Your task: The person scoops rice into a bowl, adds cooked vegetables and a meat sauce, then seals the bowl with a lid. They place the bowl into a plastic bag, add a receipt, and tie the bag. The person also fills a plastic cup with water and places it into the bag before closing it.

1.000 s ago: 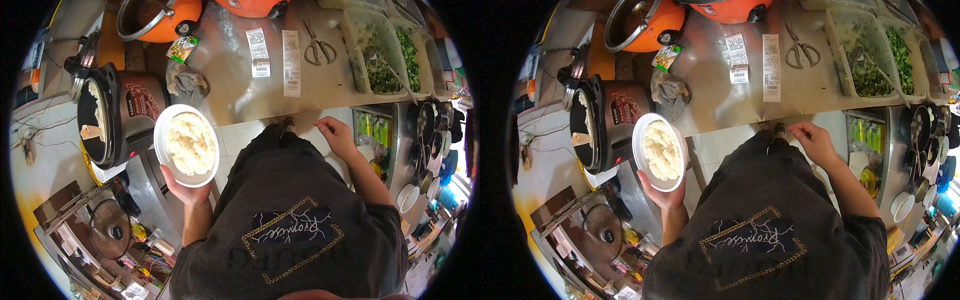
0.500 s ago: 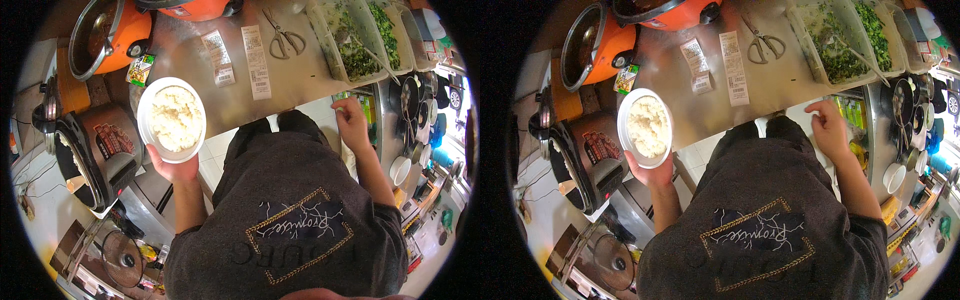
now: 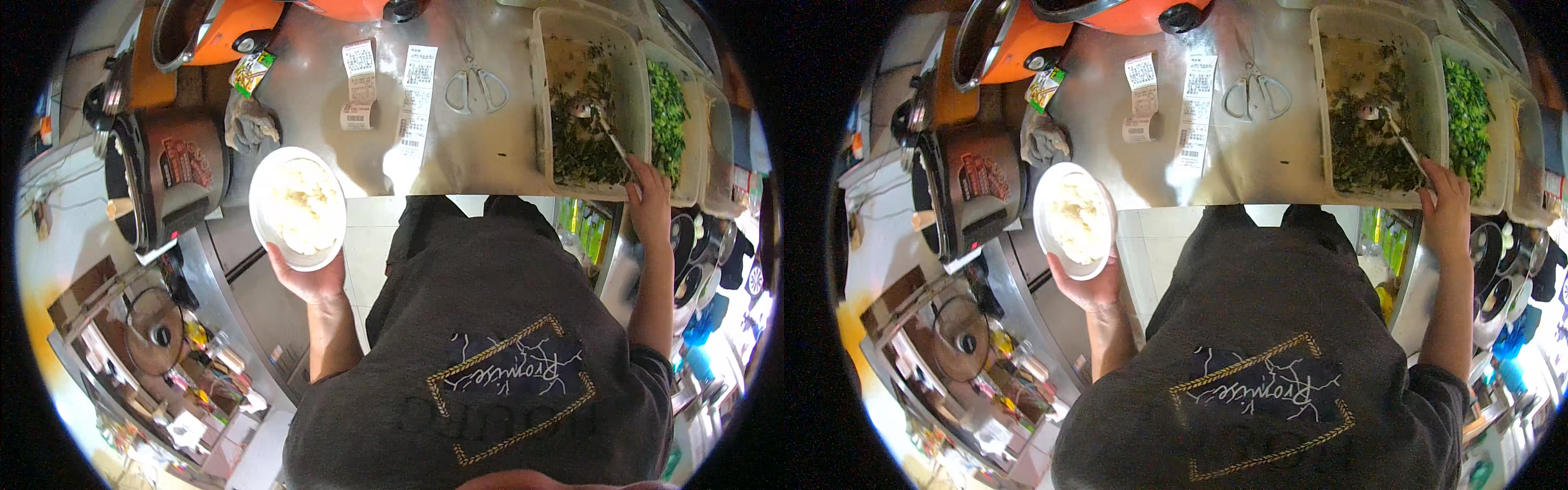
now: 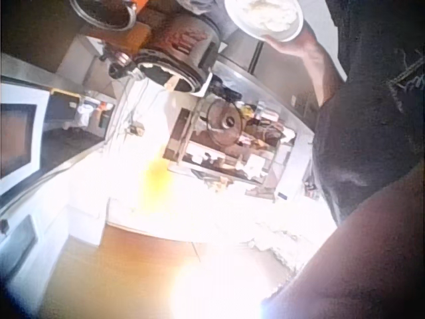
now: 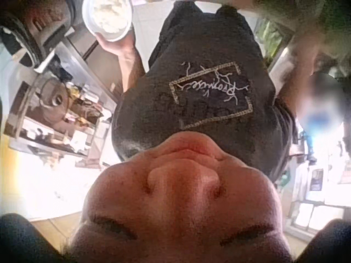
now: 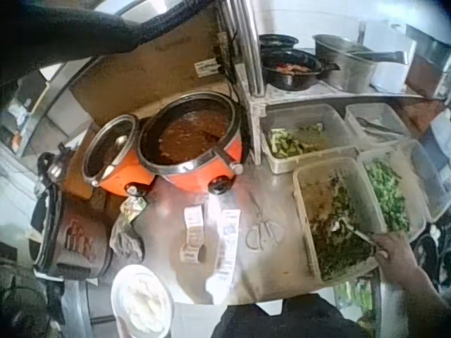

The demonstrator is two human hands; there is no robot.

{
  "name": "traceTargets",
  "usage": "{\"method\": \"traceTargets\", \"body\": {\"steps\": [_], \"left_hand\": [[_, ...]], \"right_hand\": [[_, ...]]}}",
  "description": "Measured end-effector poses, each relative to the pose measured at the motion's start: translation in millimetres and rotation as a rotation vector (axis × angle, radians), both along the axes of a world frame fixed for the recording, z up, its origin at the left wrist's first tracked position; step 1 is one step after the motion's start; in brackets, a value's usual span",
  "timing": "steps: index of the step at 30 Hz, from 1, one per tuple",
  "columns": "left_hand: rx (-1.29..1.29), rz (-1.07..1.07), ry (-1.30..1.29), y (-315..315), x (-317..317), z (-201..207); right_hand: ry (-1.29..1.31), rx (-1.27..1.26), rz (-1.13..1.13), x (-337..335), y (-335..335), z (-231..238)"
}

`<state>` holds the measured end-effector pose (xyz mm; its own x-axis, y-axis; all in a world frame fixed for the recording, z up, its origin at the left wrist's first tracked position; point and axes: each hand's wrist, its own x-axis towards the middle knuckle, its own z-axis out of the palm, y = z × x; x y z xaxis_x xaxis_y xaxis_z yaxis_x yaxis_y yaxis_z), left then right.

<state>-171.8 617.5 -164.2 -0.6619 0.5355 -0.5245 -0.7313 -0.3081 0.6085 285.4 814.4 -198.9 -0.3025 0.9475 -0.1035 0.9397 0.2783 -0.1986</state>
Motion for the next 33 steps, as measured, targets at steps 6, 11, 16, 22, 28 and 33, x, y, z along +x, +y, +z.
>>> {"method": "traceTargets", "body": {"steps": [6, 11, 16, 22, 28, 33], "left_hand": [[0.05, 0.014, -0.031, -7, 67, 0], [-0.098, 0.091, 0.046, -1, 76, 9], [0.017, -0.152, 0.114, 40, 70, 1], [-0.004, -0.31, 0.04, 91, 82, -10], [0.24, -0.664, -0.055, 147, 135, -34], [0.274, -0.645, -0.028, 182, 200, -57]], "right_hand": [[-0.122, -0.186, 0.116, -1, 28, 1], [0.083, -0.079, 0.125, -2, 26, 2], [0.083, -0.154, 0.018, -42, 53, 2], [-0.081, -0.291, 0.161, -71, 33, 12], [-0.301, -0.338, 0.183, -7, 17, 61], [-0.496, -0.464, 0.328, -10, 48, 53]]}}
